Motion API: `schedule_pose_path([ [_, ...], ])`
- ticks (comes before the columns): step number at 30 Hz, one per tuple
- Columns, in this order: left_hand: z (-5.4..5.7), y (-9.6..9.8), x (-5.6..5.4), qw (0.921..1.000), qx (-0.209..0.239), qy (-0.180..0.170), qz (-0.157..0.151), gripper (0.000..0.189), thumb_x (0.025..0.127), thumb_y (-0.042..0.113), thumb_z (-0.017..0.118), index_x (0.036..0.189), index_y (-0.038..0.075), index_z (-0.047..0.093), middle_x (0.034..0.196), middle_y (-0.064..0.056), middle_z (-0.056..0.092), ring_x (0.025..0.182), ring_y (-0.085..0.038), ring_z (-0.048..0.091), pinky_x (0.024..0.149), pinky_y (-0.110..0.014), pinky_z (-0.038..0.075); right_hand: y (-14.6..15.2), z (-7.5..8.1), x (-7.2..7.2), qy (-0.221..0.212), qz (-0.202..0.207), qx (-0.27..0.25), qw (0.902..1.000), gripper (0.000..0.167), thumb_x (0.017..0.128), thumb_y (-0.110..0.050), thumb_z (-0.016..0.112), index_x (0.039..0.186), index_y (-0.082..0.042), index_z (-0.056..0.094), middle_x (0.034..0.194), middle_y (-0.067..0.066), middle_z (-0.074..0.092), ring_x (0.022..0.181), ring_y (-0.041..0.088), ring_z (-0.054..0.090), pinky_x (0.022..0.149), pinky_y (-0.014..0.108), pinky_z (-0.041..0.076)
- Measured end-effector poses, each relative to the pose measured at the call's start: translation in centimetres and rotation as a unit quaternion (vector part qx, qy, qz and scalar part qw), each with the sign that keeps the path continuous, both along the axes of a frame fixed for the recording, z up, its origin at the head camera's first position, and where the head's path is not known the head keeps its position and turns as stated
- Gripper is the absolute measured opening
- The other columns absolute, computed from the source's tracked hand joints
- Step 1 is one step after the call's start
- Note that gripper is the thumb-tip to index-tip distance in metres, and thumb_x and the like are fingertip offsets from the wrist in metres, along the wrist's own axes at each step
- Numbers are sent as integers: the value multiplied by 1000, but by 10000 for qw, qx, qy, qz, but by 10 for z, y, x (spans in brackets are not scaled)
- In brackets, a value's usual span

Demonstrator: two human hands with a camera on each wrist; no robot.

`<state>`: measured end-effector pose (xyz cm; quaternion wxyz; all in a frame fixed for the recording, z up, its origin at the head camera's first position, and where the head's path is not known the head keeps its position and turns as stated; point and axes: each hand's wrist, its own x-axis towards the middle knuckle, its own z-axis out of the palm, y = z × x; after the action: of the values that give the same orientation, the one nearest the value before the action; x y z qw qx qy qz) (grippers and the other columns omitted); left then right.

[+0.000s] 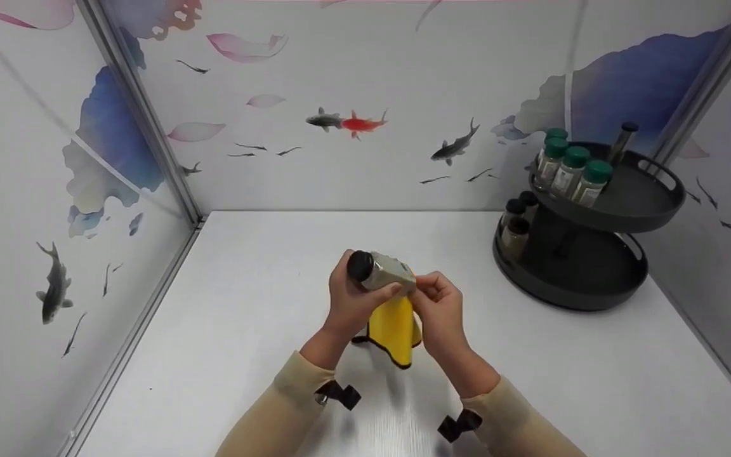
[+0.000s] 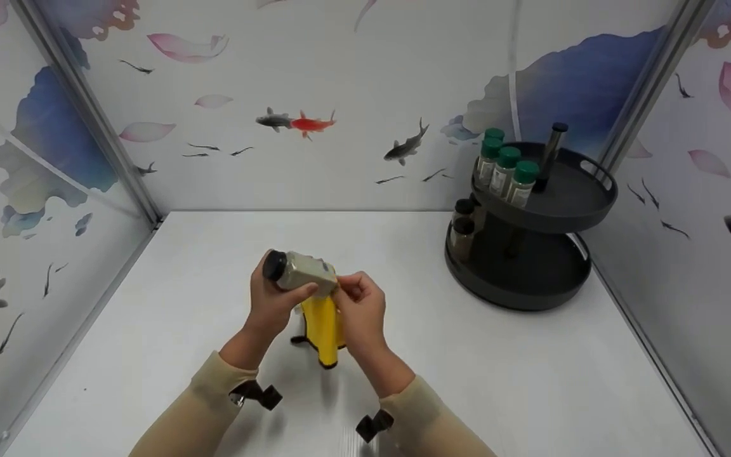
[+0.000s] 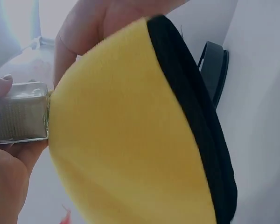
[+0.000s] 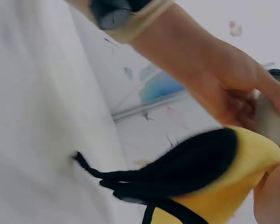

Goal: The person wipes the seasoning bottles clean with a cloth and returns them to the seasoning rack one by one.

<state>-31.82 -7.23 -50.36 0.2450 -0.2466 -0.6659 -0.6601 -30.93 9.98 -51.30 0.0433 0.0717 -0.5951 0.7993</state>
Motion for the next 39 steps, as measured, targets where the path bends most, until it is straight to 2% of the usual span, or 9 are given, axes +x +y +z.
schedule_pose_path([
  [3,4,-5,1,9995,-171,252,97,48,80,0,89,115,-2,55,112,-17,67,106,-20,68,97,-30,61,-6,-6,1,292,195,-13,9994,7,100,0,67,106,3,67,100,5,77,93,19,73,89,32,64],
  [8,9,-13,-5,9968,-456,621,-209,47,82,3,89,114,1,55,112,-15,68,106,-20,70,97,-33,61,-1,-4,-1,174,526,-361,9978,11,100,2,63,100,-6,70,93,6,73,82,18,70,78,27,63],
  [13,9,-22,-11,9932,-673,779,-539,46,83,9,90,113,2,56,108,-15,68,103,-20,71,95,-34,62,6,1,-3,-484,852,-437,9942,14,98,0,63,91,-9,71,87,5,69,74,18,70,70,28,62],
  [18,7,-27,-14,9866,-1218,841,-679,46,80,8,92,111,3,57,107,-13,68,103,-20,70,97,-33,61,13,4,-7,-1350,1032,-261,9851,19,98,-4,63,84,-12,72,82,3,67,70,15,67,69,26,61],
  [24,7,-30,-16,9808,-1446,871,-980,49,76,5,95,109,4,58,109,-12,71,109,-23,73,103,-37,60,13,6,-5,-1986,793,-607,9750,11,100,-8,63,91,-9,69,90,6,69,79,17,69,75,27,62],
  [27,6,-26,-15,9818,-1363,870,-999,49,76,3,94,109,4,57,109,-13,70,110,-24,73,104,-38,60,9,6,-2,-1861,442,-1040,9760,4,100,-7,65,98,-6,68,97,8,70,82,19,71,77,28,63],
  [30,5,-21,-13,9836,-1278,977,-812,49,78,4,93,111,4,57,110,-13,70,112,-24,73,104,-39,60,4,3,1,-1373,257,-1269,9820,4,101,-4,64,102,-5,68,99,8,69,82,17,71,77,27,63],
  [34,7,-19,-10,9871,-1040,1109,-507,49,80,7,93,114,4,57,114,-12,72,113,-24,74,105,-41,59,-2,0,4,-758,514,-1361,9864,14,103,2,58,101,-8,67,100,6,67,86,16,70,80,26,63],
  [39,8,-22,-12,9883,-817,1221,-416,50,81,9,92,116,4,56,115,-14,72,114,-26,74,104,-43,60,1,-2,1,-237,1006,-1296,9862,16,102,3,60,98,-11,68,96,5,68,84,15,70,80,25,63],
])
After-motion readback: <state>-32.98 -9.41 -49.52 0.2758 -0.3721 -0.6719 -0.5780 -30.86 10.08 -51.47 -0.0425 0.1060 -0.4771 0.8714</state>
